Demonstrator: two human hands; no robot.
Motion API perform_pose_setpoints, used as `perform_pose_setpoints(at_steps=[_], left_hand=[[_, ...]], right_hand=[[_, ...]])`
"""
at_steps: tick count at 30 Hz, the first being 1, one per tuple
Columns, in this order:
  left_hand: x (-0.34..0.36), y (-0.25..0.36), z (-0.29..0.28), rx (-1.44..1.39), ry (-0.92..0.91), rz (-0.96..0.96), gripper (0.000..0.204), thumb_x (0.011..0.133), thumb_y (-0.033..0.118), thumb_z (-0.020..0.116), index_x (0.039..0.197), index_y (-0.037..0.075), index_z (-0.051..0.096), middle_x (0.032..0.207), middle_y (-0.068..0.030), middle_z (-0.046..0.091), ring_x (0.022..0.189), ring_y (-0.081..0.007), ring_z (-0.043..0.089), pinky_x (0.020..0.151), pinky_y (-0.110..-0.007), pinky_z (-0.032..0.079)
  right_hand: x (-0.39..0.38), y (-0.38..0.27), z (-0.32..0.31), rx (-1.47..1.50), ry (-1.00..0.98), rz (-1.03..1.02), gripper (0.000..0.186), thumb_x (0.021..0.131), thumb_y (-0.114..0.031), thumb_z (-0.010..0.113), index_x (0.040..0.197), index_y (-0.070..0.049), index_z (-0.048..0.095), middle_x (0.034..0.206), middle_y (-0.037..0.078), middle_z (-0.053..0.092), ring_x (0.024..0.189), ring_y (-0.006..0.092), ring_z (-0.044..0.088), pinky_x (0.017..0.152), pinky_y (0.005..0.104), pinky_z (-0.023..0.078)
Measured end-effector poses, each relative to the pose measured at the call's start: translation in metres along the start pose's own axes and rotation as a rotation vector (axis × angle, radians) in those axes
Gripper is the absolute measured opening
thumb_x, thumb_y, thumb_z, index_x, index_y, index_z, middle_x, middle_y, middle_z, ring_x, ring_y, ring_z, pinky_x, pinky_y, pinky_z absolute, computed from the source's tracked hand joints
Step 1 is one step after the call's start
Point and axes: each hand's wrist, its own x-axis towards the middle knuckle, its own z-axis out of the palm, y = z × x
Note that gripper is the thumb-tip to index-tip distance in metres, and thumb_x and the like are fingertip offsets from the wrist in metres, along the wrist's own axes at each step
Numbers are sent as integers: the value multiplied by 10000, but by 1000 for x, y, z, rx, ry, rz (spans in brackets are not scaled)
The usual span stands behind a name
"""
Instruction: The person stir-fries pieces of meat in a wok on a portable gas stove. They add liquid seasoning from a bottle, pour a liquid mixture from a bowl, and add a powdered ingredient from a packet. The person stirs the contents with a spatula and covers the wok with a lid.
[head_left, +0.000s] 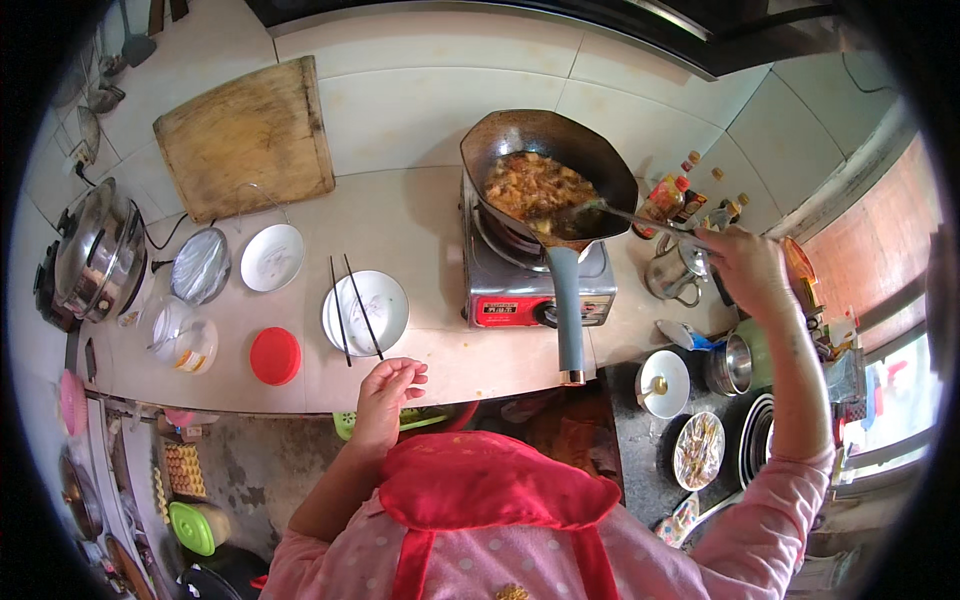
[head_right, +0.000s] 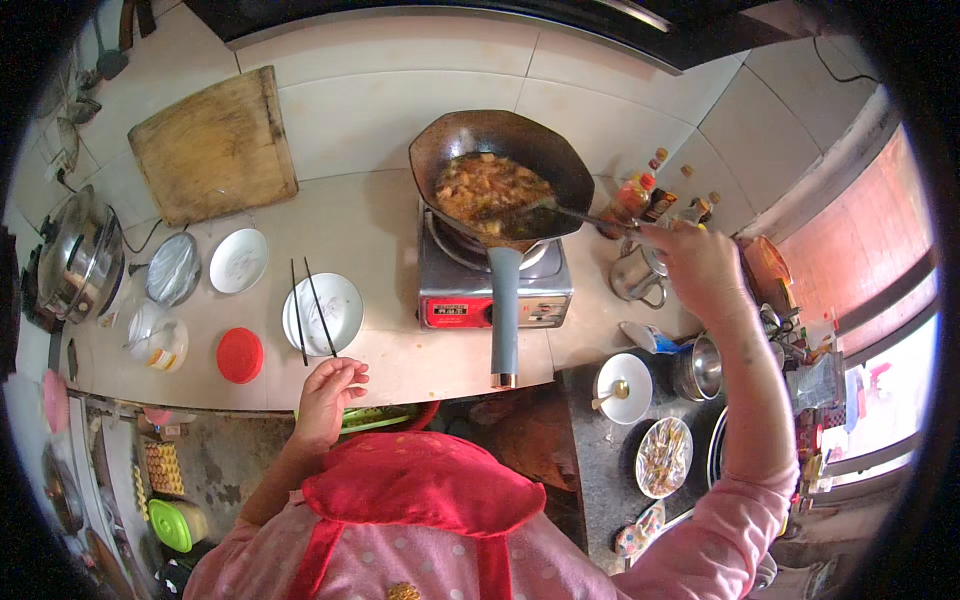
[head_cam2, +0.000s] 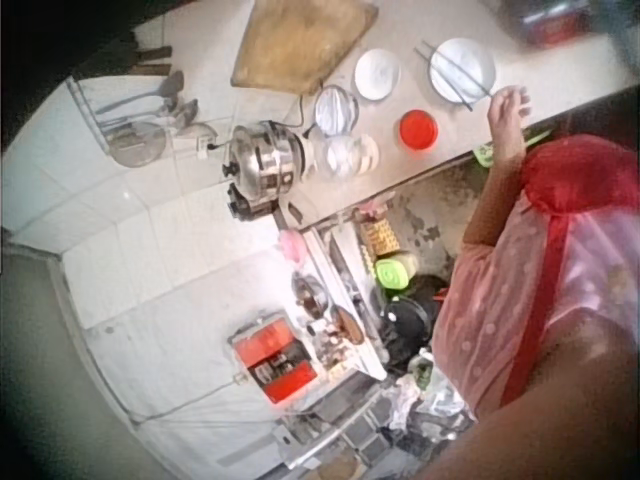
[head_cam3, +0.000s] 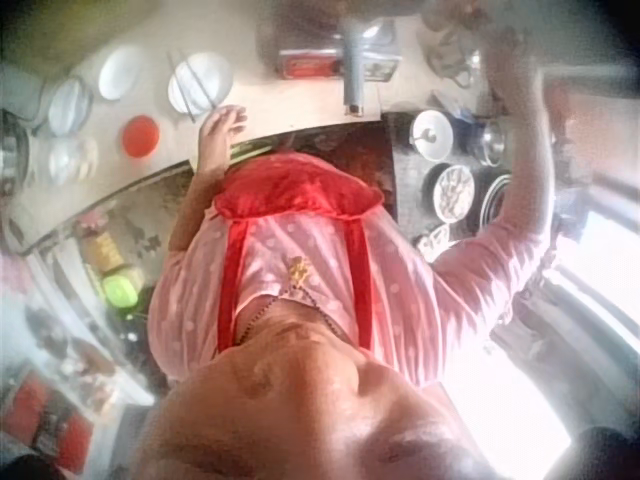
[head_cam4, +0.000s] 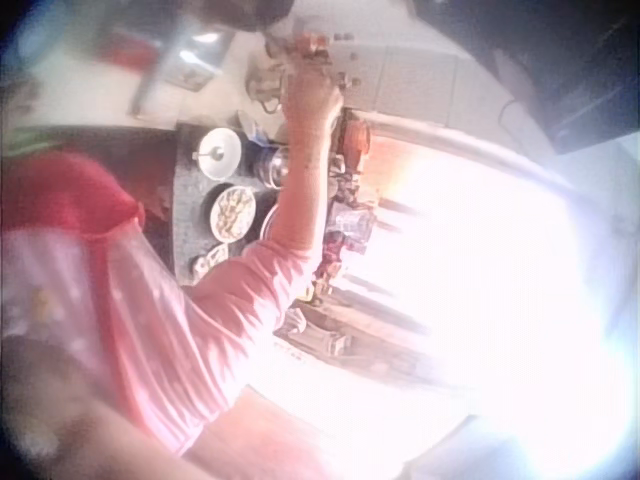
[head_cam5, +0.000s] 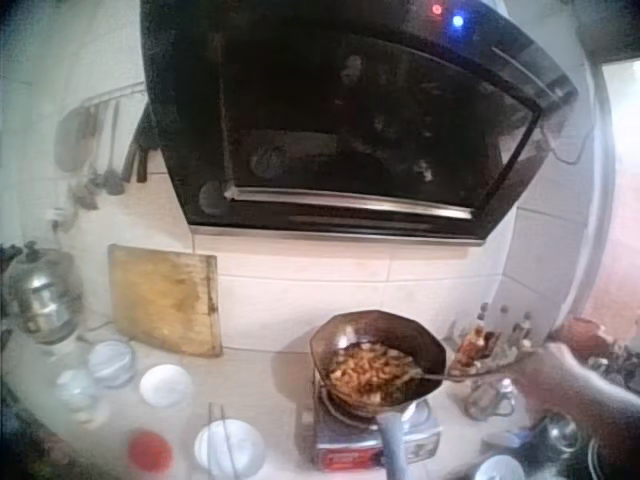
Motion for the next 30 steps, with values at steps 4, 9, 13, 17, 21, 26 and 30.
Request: perform_pose_setpoints(at_steps=[4,9,13,17,21,26,30], left_hand=[[0,11,22,32,-4,32,159,957,160,568,1051,38,606,1024,-69,656,912,-147,615,784,-292,494],[1,-1,18,46,59,-11,161,961,162,556,1051,38,607,1031,-66,652,923,-146,613,783,-289,494],[-1,-1,24,21,49,5,153,962,153,552,1049,40,608,1032,-70,651,914,-147,616,782,-287,496],[-2,4,25,26,118,47,151,959,147,554,1051,40,607,1032,-75,651,905,-149,620,783,-287,498],[3,3,22,22,145,63,151,956,145,558,1051,39,607,1035,-79,652,907,-154,619,784,-290,498],[4,-4,27,17,147,46,151,955,146,554,1051,43,606,1039,-83,649,921,-169,613,791,-314,492],[6,-11,30,5,157,27,156,957,140,544,1061,38,601,1046,-89,648,931,-176,612,799,-325,487]], right_hand=[[12,4,28,185,36,151,381,816,-116,637,1196,-149,638,960,145,666,852,352,641,720,408,511],[35,31,76,394,93,238,404,853,-150,627,1256,-138,595,984,162,674,792,327,658,703,365,516],[60,41,136,1040,-219,529,339,921,-174,582,1256,-125,599,686,1,546,483,76,455,419,243,352],[72,12,135,1385,-426,567,315,932,-177,575,1239,-121,611,672,-15,535,457,55,408,389,235,320],[74,15,122,967,-176,197,311,898,-140,613,1208,-129,636,679,-4,571,551,113,533,483,272,429],[43,5,29,239,112,-48,243,860,-150,608,1081,-200,695,849,70,647,826,260,654,715,389,524],[11,7,-32,91,132,-26,291,801,-131,651,1078,-206,696,849,63,628,798,270,642,681,403,518]])
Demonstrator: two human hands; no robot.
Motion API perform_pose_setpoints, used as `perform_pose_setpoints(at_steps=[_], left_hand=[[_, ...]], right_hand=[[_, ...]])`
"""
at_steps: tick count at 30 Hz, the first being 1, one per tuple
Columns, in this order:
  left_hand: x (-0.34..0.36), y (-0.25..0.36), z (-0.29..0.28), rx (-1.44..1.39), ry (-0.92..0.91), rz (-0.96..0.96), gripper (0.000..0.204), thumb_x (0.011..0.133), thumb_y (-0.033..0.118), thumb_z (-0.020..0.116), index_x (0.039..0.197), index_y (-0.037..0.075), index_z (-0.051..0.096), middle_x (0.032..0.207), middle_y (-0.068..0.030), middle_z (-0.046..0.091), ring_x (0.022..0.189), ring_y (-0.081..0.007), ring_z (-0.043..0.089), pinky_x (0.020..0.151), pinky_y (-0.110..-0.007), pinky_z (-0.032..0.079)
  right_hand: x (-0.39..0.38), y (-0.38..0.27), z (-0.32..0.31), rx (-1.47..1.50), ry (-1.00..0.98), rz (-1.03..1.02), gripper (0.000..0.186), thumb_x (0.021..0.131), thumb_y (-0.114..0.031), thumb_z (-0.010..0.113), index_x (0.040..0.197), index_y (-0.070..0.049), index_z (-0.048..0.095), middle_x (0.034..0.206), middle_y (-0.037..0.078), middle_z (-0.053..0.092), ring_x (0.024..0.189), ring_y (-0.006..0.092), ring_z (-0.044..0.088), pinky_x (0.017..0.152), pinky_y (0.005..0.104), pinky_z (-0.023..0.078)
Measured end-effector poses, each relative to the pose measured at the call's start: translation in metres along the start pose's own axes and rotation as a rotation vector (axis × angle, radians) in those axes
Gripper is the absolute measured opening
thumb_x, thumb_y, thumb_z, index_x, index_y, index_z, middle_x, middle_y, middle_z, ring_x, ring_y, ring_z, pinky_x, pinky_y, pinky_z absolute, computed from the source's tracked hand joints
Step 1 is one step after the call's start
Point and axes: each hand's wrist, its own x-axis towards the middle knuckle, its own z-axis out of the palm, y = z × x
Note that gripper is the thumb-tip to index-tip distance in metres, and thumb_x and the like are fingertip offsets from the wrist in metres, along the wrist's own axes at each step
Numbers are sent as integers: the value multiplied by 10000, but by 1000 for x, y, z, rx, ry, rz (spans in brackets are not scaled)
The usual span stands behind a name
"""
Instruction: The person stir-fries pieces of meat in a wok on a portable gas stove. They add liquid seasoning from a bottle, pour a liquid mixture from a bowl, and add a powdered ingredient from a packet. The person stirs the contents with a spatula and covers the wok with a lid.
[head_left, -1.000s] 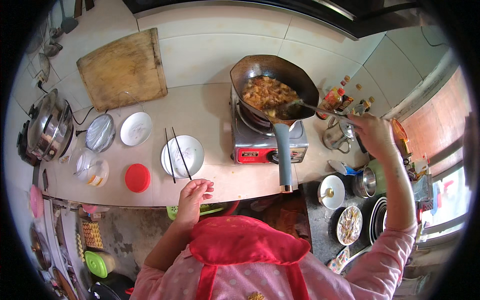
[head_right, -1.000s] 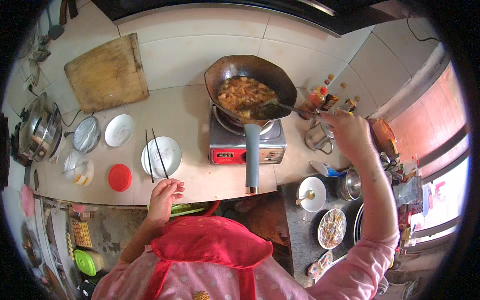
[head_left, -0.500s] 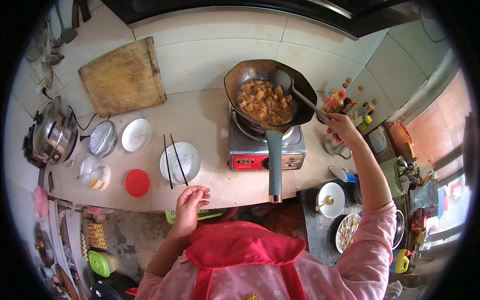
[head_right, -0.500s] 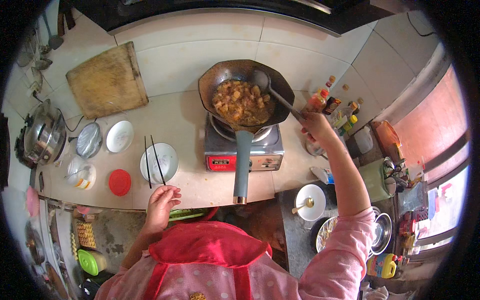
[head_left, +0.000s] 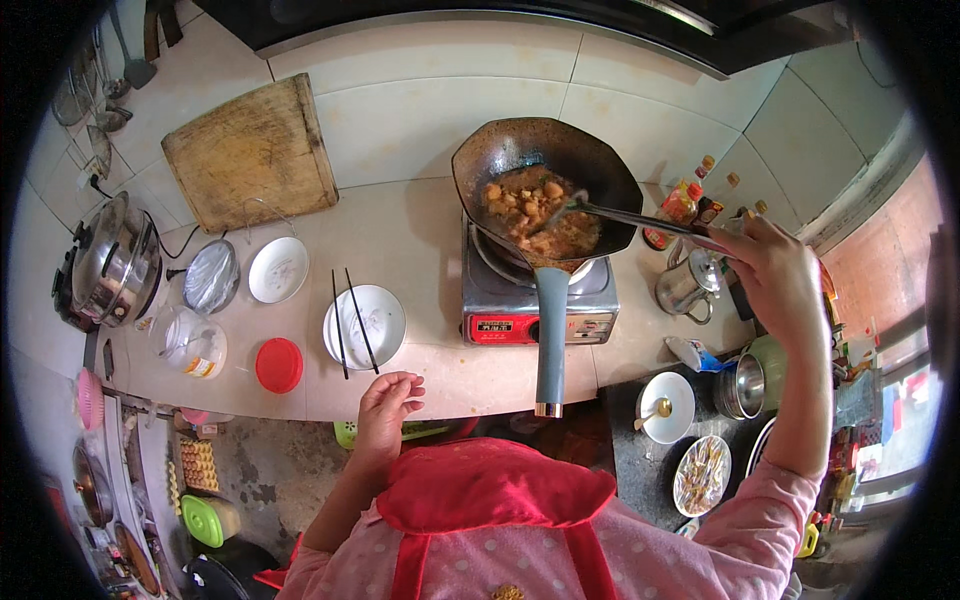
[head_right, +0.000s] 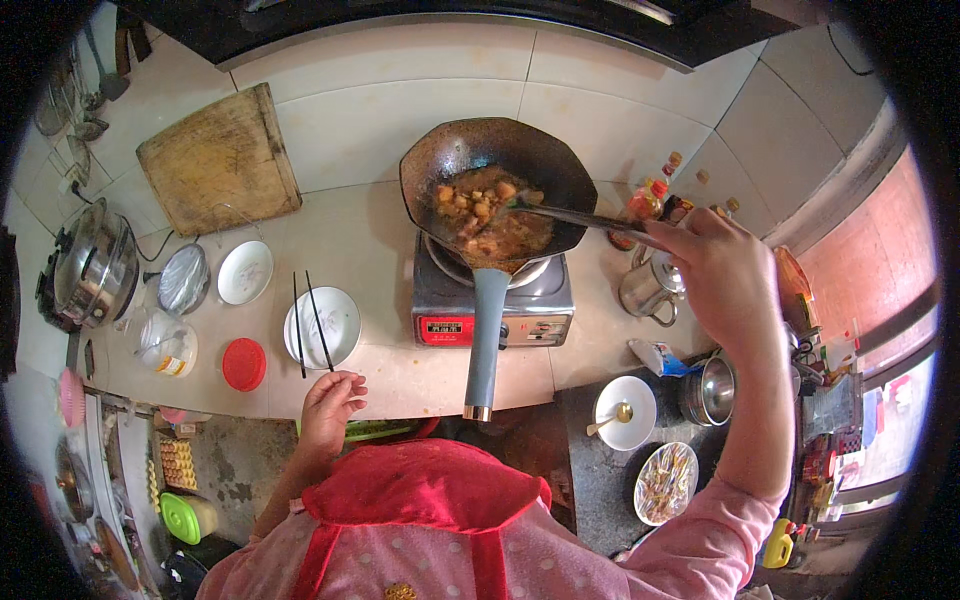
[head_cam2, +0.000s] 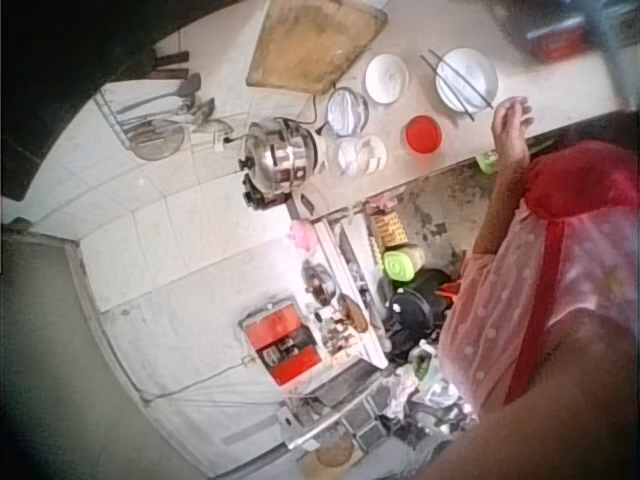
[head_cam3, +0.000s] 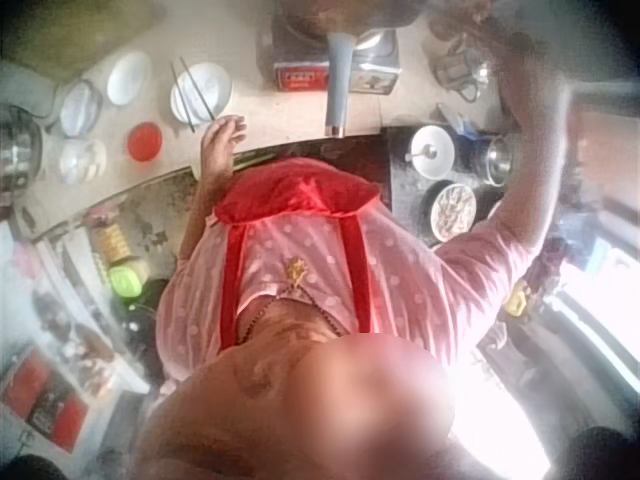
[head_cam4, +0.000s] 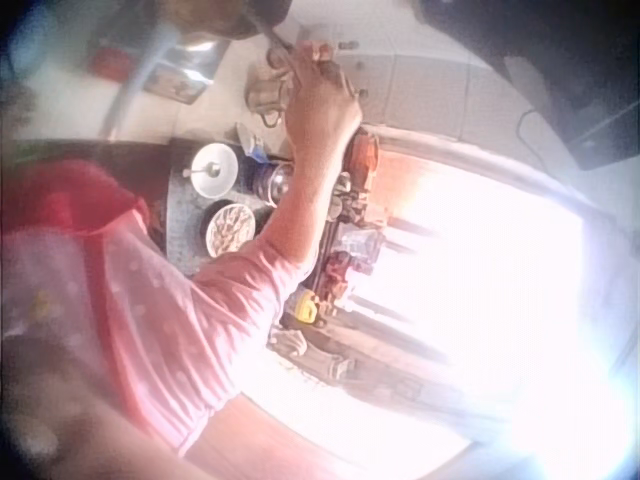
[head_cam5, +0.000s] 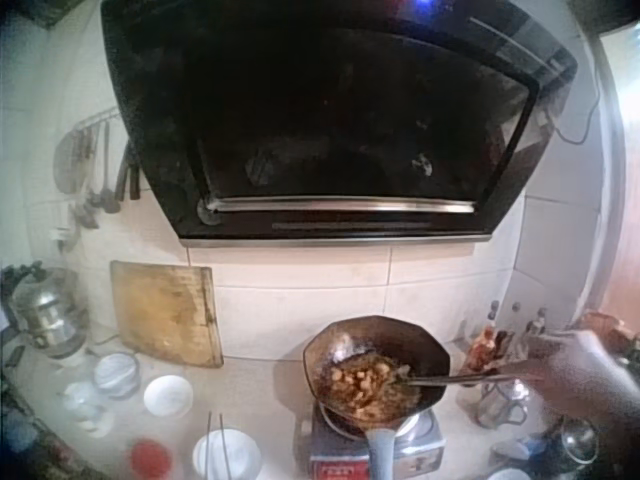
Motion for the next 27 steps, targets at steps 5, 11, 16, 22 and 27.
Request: perform_pose_setpoints(at_steps=[5,11,16,22,27], left_hand=[[4,-3,11,-8,-70,-20,153,958,158,561,1055,50,608,1031,-62,651,916,-147,606,781,-293,483],[8,-2,35,6,-165,-54,162,963,168,559,1055,46,612,1032,-54,653,923,-137,606,788,-285,477],[8,-11,46,51,-257,-81,185,963,175,561,1069,31,609,1044,-64,649,938,-145,607,800,-290,486],[0,-7,49,49,-285,-61,175,973,147,530,1072,24,606,1053,-79,643,936,-163,610,799,-300,491],[0,-14,18,55,-196,-71,181,971,151,534,1073,21,605,1037,-77,649,935,-153,618,781,-284,500]], right_hand=[[-20,2,-13,-14,-96,32,308,780,-134,679,1078,-214,691,824,82,628,752,295,641,656,408,515],[-10,5,33,73,3,138,318,821,-134,643,1136,-172,673,849,103,627,760,311,634,661,416,499],[4,4,64,72,75,144,356,856,-142,594,1200,-225,637,976,77,647,804,281,662,685,401,535],[2,-6,103,-63,-9,122,388,869,-106,545,1212,-268,628,1015,49,623,894,237,645,704,374,540],[-32,6,118,372,124,245,440,859,-62,613,1278,-195,595,946,111,644,830,310,645,732,352,515]])
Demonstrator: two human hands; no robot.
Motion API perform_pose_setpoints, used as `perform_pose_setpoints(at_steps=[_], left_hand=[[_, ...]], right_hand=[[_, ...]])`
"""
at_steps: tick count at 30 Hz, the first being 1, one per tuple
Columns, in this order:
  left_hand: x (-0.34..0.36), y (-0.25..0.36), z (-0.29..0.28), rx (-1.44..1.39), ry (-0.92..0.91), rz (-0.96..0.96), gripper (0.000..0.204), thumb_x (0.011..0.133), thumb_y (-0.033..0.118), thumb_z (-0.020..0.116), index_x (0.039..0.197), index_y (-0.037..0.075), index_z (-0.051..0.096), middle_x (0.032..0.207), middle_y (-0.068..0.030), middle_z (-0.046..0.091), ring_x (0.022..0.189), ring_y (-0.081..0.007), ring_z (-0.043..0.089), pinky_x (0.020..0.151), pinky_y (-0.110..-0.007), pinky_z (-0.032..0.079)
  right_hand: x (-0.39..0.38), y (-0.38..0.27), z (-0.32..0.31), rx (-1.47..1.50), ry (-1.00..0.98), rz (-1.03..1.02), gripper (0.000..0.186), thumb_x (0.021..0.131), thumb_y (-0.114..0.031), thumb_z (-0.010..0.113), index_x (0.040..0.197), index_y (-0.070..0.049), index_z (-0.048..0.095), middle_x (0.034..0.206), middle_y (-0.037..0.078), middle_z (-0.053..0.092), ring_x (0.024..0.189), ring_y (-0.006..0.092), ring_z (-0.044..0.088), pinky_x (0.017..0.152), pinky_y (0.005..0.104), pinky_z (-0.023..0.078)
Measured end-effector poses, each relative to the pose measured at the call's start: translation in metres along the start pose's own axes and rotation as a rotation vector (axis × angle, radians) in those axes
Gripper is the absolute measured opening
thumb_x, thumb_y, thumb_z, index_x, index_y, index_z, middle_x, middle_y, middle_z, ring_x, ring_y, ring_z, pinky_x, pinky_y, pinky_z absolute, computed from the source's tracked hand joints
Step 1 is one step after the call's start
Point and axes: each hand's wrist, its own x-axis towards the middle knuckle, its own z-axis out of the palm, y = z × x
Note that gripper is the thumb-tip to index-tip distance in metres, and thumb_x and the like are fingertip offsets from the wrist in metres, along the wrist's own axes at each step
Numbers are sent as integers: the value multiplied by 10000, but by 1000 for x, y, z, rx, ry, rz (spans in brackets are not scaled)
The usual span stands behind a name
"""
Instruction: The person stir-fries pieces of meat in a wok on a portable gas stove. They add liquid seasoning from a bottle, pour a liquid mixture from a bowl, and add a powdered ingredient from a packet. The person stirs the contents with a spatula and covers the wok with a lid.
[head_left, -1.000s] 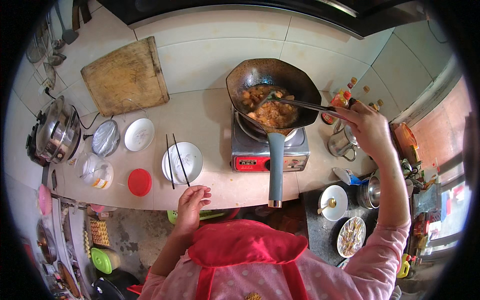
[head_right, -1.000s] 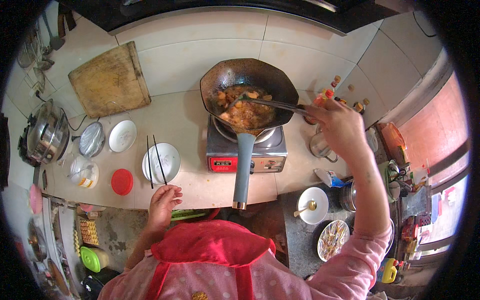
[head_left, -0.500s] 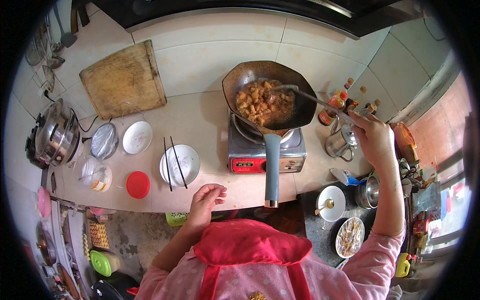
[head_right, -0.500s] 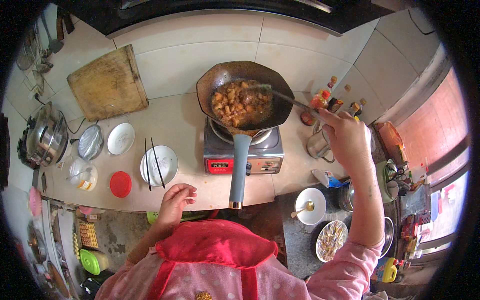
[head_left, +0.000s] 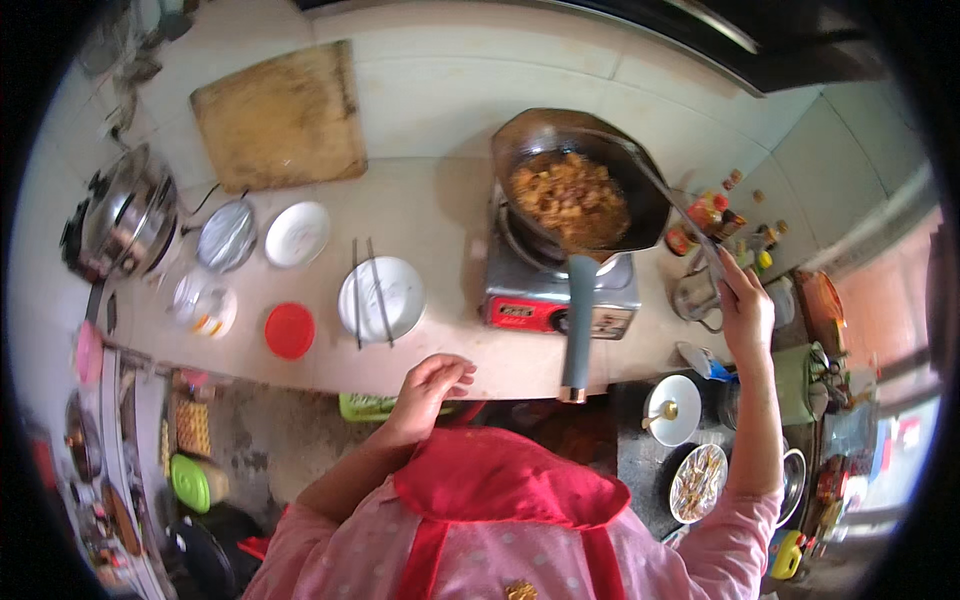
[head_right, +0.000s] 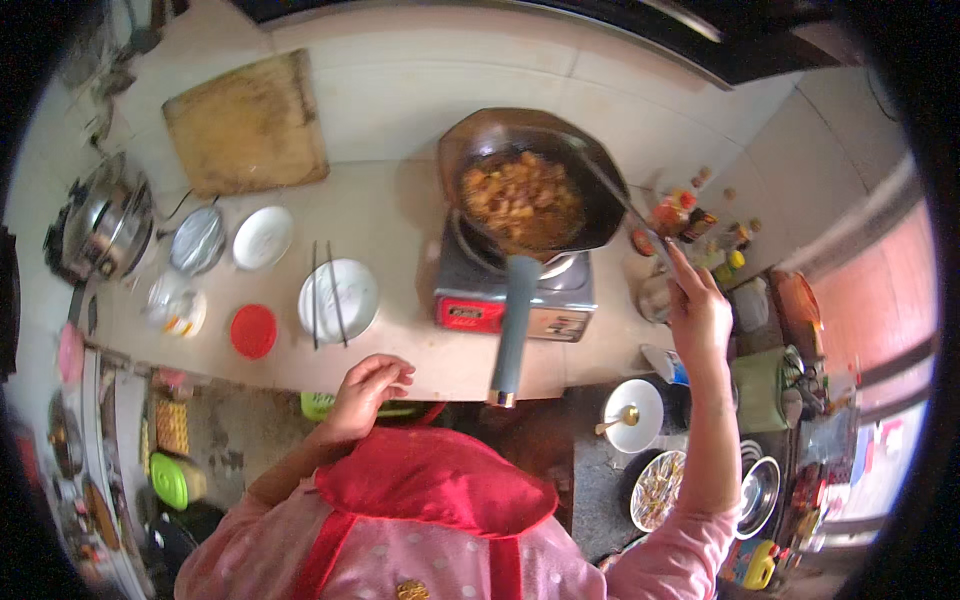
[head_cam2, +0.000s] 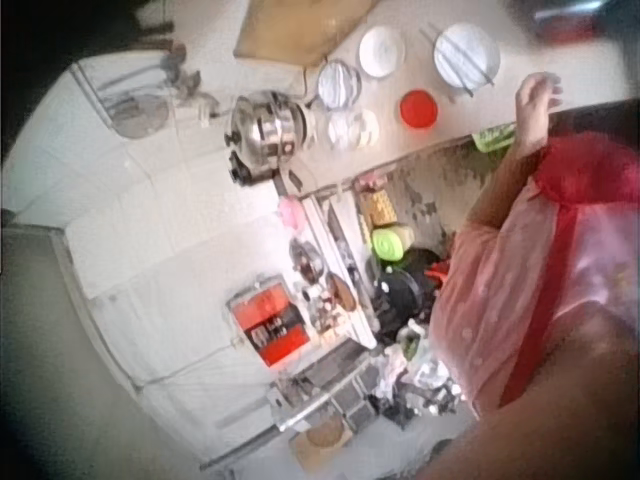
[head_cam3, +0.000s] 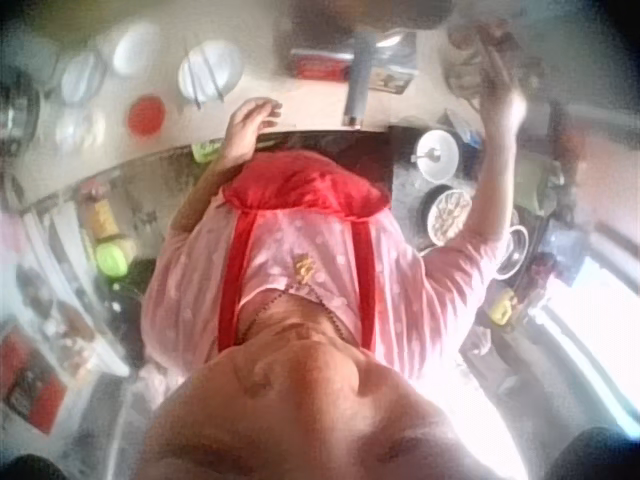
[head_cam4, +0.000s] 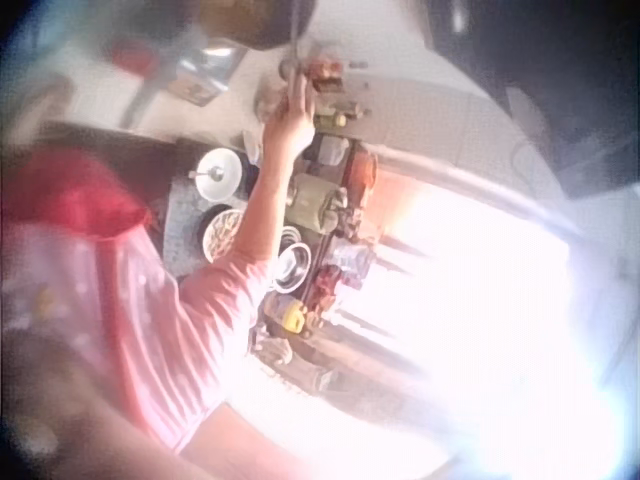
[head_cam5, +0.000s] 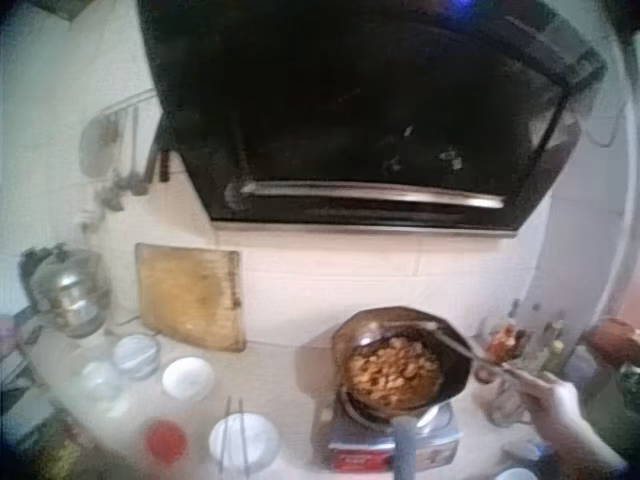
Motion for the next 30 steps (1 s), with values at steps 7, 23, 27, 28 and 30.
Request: perform_pose_setpoints(at_steps=[7,23,27,28,30], left_hand=[[-13,3,-61,-60,254,14,205,953,152,547,1110,22,568,1048,-96,641,912,-177,616,776,-315,512],[118,-8,-177,1293,781,215,951,707,489,766,1416,32,327,1492,-231,230,1376,-415,210,1111,-541,191],[116,4,-155,1365,692,11,1011,690,488,763,1449,25,283,1525,-209,154,1414,-385,147,1132,-554,134],[117,3,-157,1386,679,-26,1005,693,473,760,1453,25,280,1530,-204,141,1420,-378,136,1134,-558,128],[120,-5,-166,1359,684,-15,947,706,409,743,1446,21,297,1529,-193,144,1422,-367,133,1128,-572,133]], right_hand=[[-49,34,20,439,13,172,414,901,0,569,1312,-54,559,1163,97,667,1070,153,607,913,294,459],[-98,-22,-10,964,-36,636,405,923,-175,620,1309,-72,553,730,-22,575,463,-8,364,365,148,225],[-102,-52,-23,1047,71,641,391,926,-170,619,1297,-64,558,750,-3,595,451,-6,359,361,142,222],[-103,-57,-27,1066,79,627,391,926,-169,620,1297,-66,558,751,-2,596,451,-6,358,362,139,222],[-105,-71,-35,1085,122,620,382,926,-158,618,1293,-69,562,759,1,605,453,-9,360,364,129,225]])
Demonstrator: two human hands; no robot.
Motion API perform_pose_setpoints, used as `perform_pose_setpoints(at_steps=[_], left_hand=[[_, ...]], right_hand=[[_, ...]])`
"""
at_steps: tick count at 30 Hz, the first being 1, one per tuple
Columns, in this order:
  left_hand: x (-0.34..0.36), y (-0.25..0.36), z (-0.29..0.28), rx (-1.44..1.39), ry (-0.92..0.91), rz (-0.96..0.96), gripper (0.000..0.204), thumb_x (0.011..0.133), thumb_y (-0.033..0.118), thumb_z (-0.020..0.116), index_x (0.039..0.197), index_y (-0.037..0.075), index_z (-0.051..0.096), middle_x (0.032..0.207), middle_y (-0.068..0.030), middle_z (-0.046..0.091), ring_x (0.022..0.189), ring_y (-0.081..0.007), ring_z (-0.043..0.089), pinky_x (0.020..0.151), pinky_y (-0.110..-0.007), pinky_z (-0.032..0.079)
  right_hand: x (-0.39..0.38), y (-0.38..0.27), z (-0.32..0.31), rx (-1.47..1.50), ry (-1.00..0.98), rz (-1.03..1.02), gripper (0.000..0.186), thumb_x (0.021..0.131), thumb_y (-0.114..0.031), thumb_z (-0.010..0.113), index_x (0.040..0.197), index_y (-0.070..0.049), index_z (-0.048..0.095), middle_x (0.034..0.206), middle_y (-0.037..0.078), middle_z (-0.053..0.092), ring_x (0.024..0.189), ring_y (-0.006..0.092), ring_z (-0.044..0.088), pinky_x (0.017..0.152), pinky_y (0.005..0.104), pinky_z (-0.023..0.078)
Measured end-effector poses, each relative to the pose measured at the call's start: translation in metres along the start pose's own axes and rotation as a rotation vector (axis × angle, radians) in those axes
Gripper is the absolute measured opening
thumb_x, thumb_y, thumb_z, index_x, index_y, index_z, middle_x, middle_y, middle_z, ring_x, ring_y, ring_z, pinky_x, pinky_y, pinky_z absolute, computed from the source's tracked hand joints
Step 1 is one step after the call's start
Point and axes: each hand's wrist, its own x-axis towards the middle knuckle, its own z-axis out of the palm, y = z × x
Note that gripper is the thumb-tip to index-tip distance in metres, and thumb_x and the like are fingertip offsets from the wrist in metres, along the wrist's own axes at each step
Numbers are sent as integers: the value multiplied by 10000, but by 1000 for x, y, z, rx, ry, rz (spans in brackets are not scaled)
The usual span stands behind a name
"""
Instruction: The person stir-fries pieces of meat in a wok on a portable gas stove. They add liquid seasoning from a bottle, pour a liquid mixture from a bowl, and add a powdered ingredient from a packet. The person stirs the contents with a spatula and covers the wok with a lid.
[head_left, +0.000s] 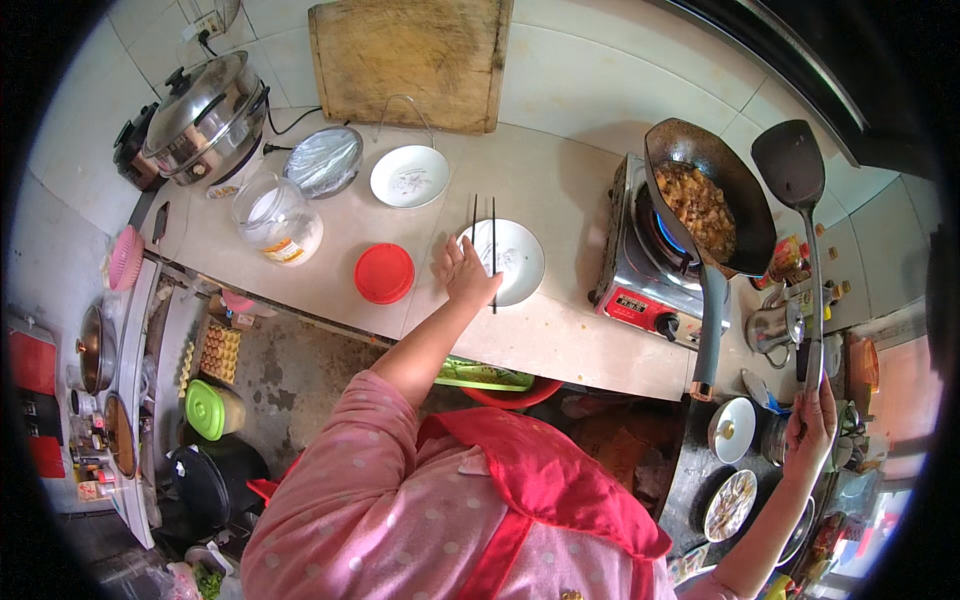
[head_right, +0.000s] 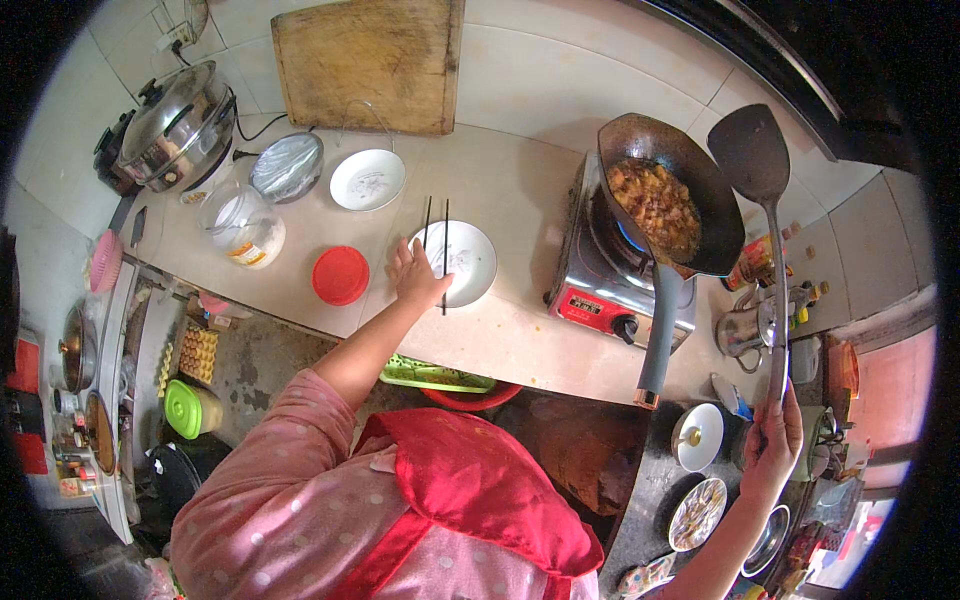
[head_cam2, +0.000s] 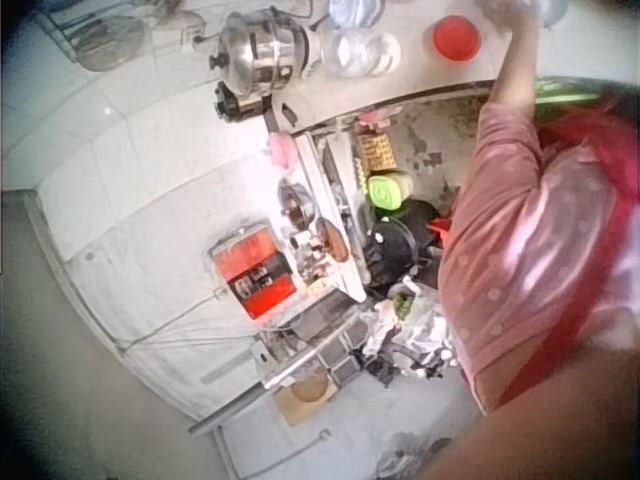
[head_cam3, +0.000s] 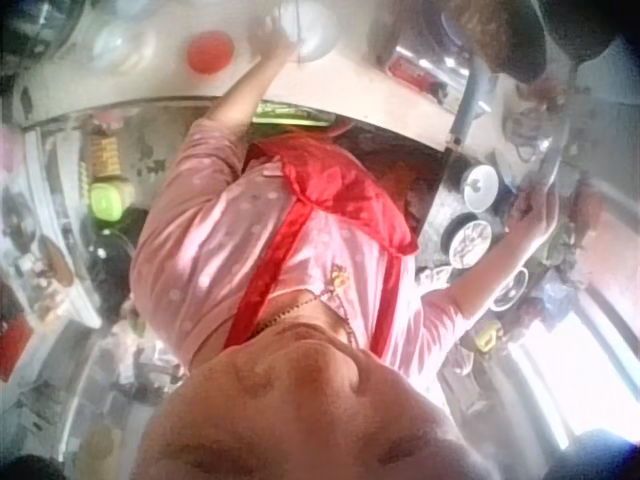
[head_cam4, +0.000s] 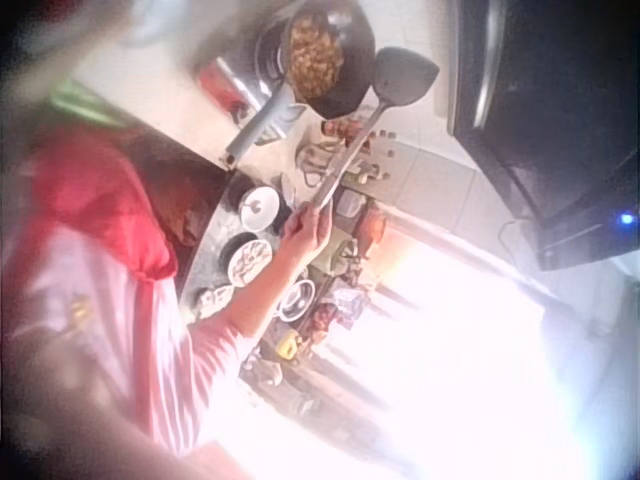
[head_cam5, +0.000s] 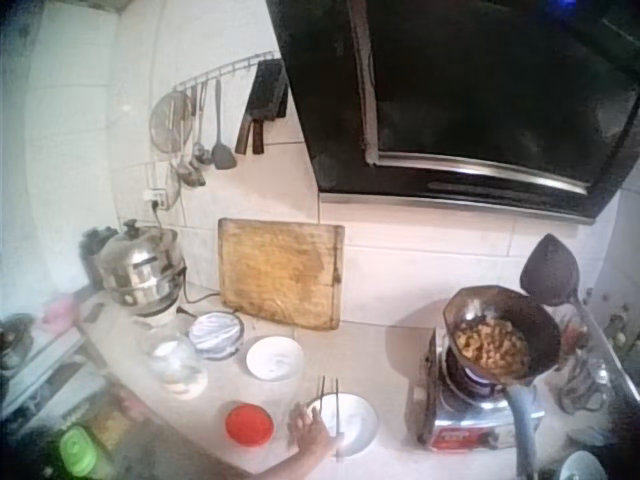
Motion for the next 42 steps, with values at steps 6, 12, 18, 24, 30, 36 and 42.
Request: perform_pose_setpoints(at_steps=[6,12,18,24,30,36,42], left_hand=[[6,-27,26,-60,72,78,563,709,263,731,1240,156,576,1475,-154,229,1347,-415,213,1078,-571,242],[-2,-30,23,-85,88,126,557,708,267,747,1232,164,586,1466,-139,240,1347,-405,204,1057,-567,263],[0,-47,30,-85,98,151,605,703,397,749,1255,209,586,1508,-149,206,1388,-408,167,1077,-610,182],[-6,-33,23,-110,151,160,575,754,440,708,1229,132,605,1501,-165,242,1381,-400,210,1085,-563,198],[-12,-60,7,-255,384,127,585,766,353,728,1264,98,558,1473,-183,276,1382,-421,189,1084,-550,199],[0,-122,-71,125,305,-106,1016,653,482,800,1475,200,274,1496,-200,233,1399,-412,168,1094,-547,207],[26,-141,-93,177,-100,-131,1019,624,582,763,1467,246,300,1515,-212,202,1381,-403,250,1081,-557,278]], right_hand=[[-10,-6,11,34,6,56,371,924,-148,618,1283,-66,572,784,6,625,468,-19,375,375,113,239],[-40,-28,32,314,-181,86,408,951,-137,569,1325,5,490,861,104,622,442,13,373,344,138,251],[-85,-35,164,502,-464,411,465,934,-183,546,1350,-19,419,800,105,555,399,86,399,319,202,270],[-77,28,279,283,-667,409,427,971,-151,519,1376,-31,451,780,24,544,471,49,394,390,179,262],[-79,100,344,105,-769,288,412,955,-104,536,1363,-74,497,788,-36,525,546,31,398,447,165,299],[-101,158,399,-316,-814,-270,499,903,-67,571,1389,-107,463,1116,195,559,959,320,597,835,382,478],[-141,186,432,-594,-798,-409,576,843,-12,590,1393,-61,424,1024,206,496,881,370,549,790,427,483]])
